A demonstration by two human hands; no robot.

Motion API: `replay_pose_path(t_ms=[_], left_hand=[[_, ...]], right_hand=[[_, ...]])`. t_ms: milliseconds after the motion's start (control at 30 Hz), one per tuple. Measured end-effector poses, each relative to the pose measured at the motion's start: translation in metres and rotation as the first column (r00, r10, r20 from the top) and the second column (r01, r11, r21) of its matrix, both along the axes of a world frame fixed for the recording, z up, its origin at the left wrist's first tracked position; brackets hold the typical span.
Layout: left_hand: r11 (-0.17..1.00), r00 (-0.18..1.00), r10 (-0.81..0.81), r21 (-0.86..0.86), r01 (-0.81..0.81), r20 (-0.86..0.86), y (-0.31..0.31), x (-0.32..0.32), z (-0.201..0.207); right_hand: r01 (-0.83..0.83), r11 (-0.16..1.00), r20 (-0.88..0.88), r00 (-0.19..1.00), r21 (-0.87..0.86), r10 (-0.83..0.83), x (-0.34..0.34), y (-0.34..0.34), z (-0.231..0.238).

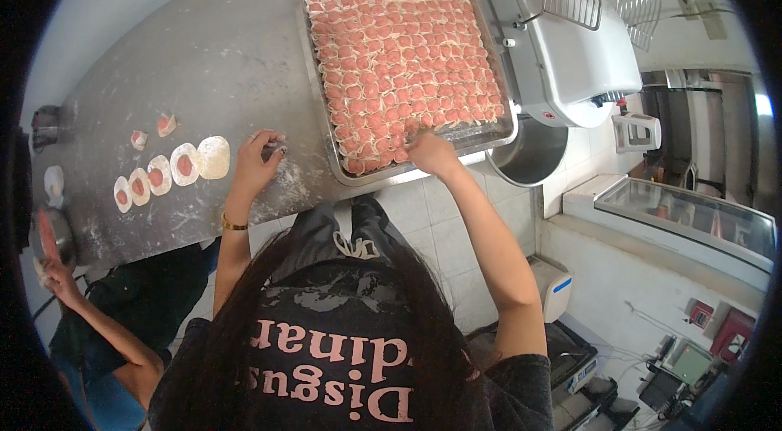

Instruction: The person places a small amount of filling onto round dough discs, folds them in half, and pinches the edges to seal. The finished dumplings are placed in neat rows on a large metal tray. Another person works alongside, performing the same task.

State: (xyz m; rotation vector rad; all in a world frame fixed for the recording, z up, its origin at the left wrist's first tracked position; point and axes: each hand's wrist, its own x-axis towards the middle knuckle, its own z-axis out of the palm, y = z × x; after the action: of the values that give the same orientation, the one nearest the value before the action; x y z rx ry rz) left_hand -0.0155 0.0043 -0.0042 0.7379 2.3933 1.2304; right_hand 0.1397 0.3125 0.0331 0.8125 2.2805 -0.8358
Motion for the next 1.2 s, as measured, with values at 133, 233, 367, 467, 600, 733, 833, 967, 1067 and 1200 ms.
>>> replay_pose_path(t_ms=[133,233,367,467,600,733,833,967,1067,1200], left_hand=[[1.000,1.000,-0.012,-0.007,0.011,-0.021,-0.005,-0.003,-0.001],[0.999,0.999,-0.028,-0.024,0.028,-0.019,-0.006,-0.003,-0.002],[0.998,0.998,-0.045,-0.046,0.044,-0.031,-0.004,-0.001,-0.002],[0.997,0.997,-0.061,-0.049,0.059,-0.039,-0.002,0.000,0.000],[0.998,0.995,-0.055,-0.043,0.051,-0.084,-0.005,0.003,0.006],[0.996,0.996,-0.056,-0.069,0.051,-0.072,-0.006,0.006,0.009],[0.996,0.996,-0.057,-0.073,0.052,-0.063,-0.004,0.009,0.011],[0.997,0.997,-0.059,-0.056,0.056,-0.053,-0.001,0.011,0.012],[0.998,0.995,-0.047,-0.038,0.044,-0.083,-0.003,0.011,0.012],[0.998,0.991,-0.044,-0.049,0.038,-0.124,-0.009,0.011,0.013]], right_hand=[[0.087,0.993,0.082,0.993,-0.079,-0.081,0.004,0.002,-0.007],[0.206,0.962,0.001,0.978,-0.177,-0.209,0.005,-0.001,-0.009],[0.286,0.896,0.004,0.953,-0.338,-0.303,0.002,-0.001,0.001],[0.320,0.874,0.051,0.945,-0.367,-0.324,-0.003,0.005,0.011],[0.205,0.904,-0.024,0.973,-0.376,-0.230,-0.002,0.008,0.011],[0.282,0.812,0.119,0.959,-0.512,-0.258,-0.004,0.013,-0.001],[0.377,0.765,0.111,0.919,-0.522,-0.377,-0.004,0.013,-0.006],[0.312,0.817,0.121,0.949,-0.485,-0.291,-0.004,0.013,-0.005],[0.049,0.955,-0.063,0.996,-0.293,-0.071,-0.002,0.005,-0.008],[0.111,0.966,-0.060,0.990,-0.234,-0.128,-0.001,0.001,-0.014]])
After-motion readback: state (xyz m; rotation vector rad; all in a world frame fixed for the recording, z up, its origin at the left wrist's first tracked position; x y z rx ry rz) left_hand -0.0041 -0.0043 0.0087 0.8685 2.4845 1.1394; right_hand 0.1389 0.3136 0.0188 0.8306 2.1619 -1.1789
